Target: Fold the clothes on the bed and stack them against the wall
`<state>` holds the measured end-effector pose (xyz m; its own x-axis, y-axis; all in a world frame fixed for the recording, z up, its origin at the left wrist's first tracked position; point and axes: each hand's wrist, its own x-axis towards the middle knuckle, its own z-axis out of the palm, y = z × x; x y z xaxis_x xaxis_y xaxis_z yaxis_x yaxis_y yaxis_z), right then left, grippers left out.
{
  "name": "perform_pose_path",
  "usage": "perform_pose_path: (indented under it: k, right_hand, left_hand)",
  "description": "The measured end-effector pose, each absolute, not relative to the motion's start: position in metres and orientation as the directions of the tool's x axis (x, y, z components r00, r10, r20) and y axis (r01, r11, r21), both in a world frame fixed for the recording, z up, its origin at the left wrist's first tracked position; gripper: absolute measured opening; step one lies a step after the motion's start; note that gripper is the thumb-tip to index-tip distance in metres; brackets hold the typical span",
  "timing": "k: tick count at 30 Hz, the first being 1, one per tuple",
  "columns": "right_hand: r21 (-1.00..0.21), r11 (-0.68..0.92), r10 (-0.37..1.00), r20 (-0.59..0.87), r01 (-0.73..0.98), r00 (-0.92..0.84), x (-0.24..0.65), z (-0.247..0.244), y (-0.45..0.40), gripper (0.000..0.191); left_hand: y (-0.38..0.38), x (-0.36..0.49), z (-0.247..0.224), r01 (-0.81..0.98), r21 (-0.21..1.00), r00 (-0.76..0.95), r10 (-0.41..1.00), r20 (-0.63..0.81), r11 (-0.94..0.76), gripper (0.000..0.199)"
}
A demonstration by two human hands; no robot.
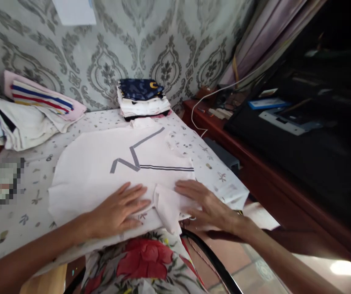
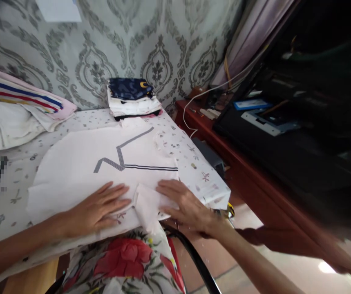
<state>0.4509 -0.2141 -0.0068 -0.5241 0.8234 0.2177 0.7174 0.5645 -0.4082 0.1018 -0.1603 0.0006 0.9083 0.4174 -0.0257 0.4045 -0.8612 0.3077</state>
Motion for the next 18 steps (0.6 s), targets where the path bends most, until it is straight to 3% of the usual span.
perform_pose_path:
  k: [6, 10, 14, 18]
  right_hand:
    - [-0.447, 0.53, 0.845, 0.201, 0.721, -0.496, 0.449, -0.003, -0.212, 0.038]
    - [-0.513, 0.457, 0.875, 0.115, 0.727, -0.47, 0.44, 0.018, -0.199, 0.033]
    - [-0.493, 0.515, 0.847, 0.168, 0.701, -0.504, 0.431, 0.025, -0.186, 0.032]
    - [-0.5, 0.535, 0.838, 0.209, 0.681, -0.504, 0.428, 0.016, -0.172, 0.031]
  left_hand:
    - [-0.178, 0.073, 0.014, 0.407, 0.291, 0.907, 0.421, -0.015, -0.866, 0.067]
    - [-0.168, 0.042, 0.005, 0.574, 0.152, 0.804, 0.589, 0.082, -0.804, 0.066]
    - [-0.164, 0.005, -0.02, 0.691, -0.017, 0.719, 0.683, 0.13, -0.723, 0.062]
    - [-0.168, -0.016, -0.024, 0.801, -0.072, 0.597, 0.781, 0.185, -0.595, 0.055]
